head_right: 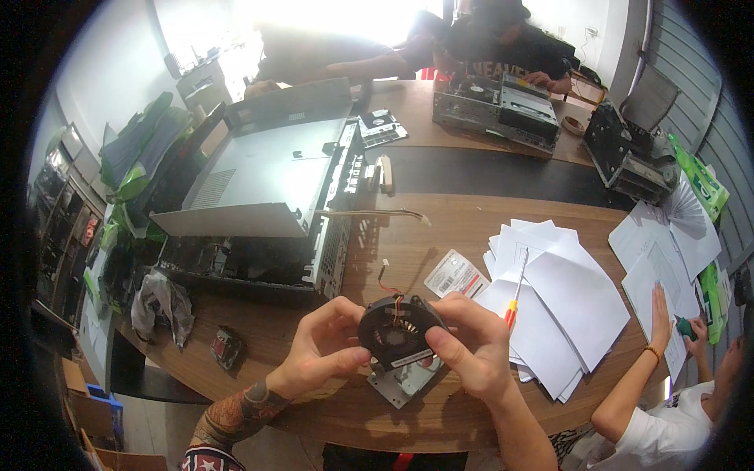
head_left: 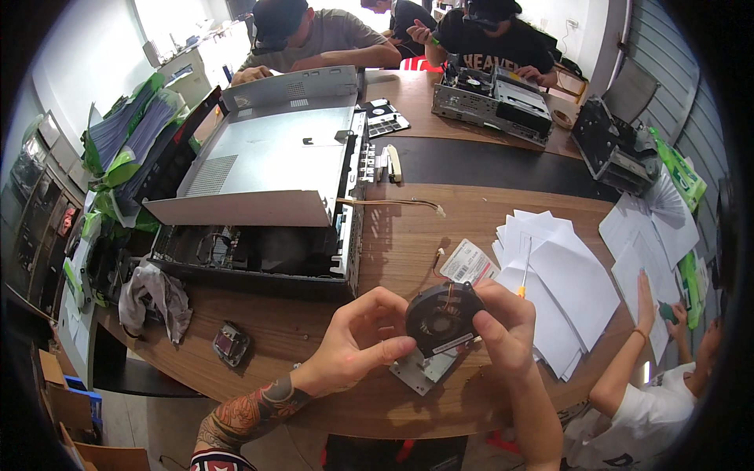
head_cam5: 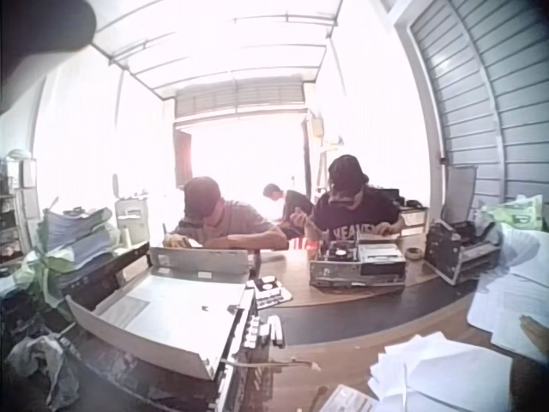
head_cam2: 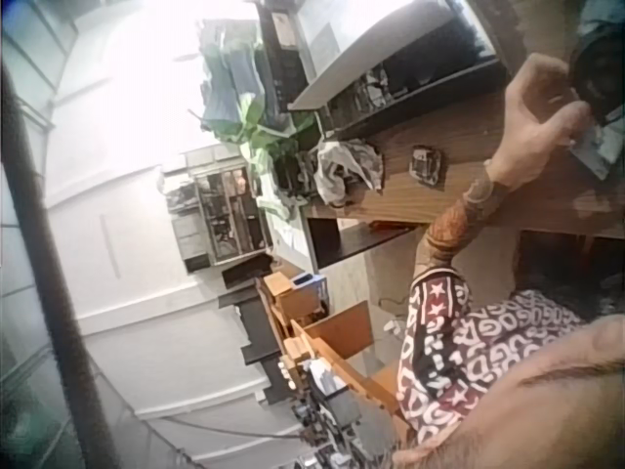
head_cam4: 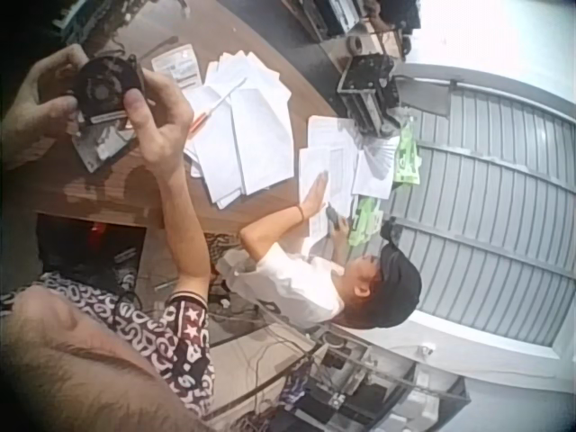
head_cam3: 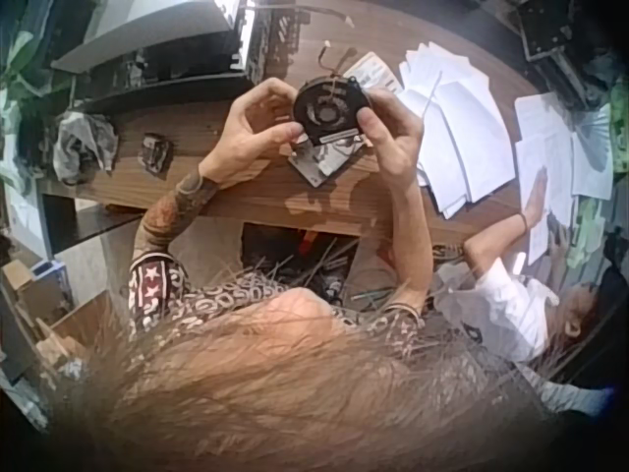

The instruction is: The person disassembles an electronic component using a screwdriver to remove screws and separate its metal parts. The person then takes a cooling fan, unscrews its casing with the screwdriver, and turns the fan assembly by hand.

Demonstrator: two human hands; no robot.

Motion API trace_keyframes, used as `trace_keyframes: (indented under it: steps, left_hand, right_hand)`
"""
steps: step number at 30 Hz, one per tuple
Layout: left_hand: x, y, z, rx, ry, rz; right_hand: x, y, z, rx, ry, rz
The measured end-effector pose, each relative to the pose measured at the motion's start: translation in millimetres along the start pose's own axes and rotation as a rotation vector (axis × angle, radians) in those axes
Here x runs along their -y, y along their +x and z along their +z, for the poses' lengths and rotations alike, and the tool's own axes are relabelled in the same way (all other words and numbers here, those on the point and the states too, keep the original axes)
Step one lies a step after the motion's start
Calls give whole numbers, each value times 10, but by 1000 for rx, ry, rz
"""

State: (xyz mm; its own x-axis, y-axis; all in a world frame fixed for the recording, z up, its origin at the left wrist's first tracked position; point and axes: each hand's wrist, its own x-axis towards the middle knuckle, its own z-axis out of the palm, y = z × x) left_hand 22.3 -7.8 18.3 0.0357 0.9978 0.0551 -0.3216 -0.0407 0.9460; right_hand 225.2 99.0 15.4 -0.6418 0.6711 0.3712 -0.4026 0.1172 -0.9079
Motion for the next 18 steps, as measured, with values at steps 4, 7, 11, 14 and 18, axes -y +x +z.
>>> trace_keyframes:
  steps: [4, 7, 11, 14, 18]
  left_hand:
    - [7, 4, 1, 5, 22, 41]
    - [7, 8, 11, 6, 13, 35]
    - [11, 2, -1, 7, -9, 14]
    - [7, 1, 2, 7, 3, 17]
    - [20, 5, 4, 12, 8, 38]
  right_hand:
    - [25, 5, 17, -2, 5, 18]
    - [-3, -4, -10, -7, -27, 0]
    - [26, -9, 11, -19, -7, 47]
    - [-6, -10, -10, -14, -44, 14]
    - [-11, -7, -7, -9, -35, -2]
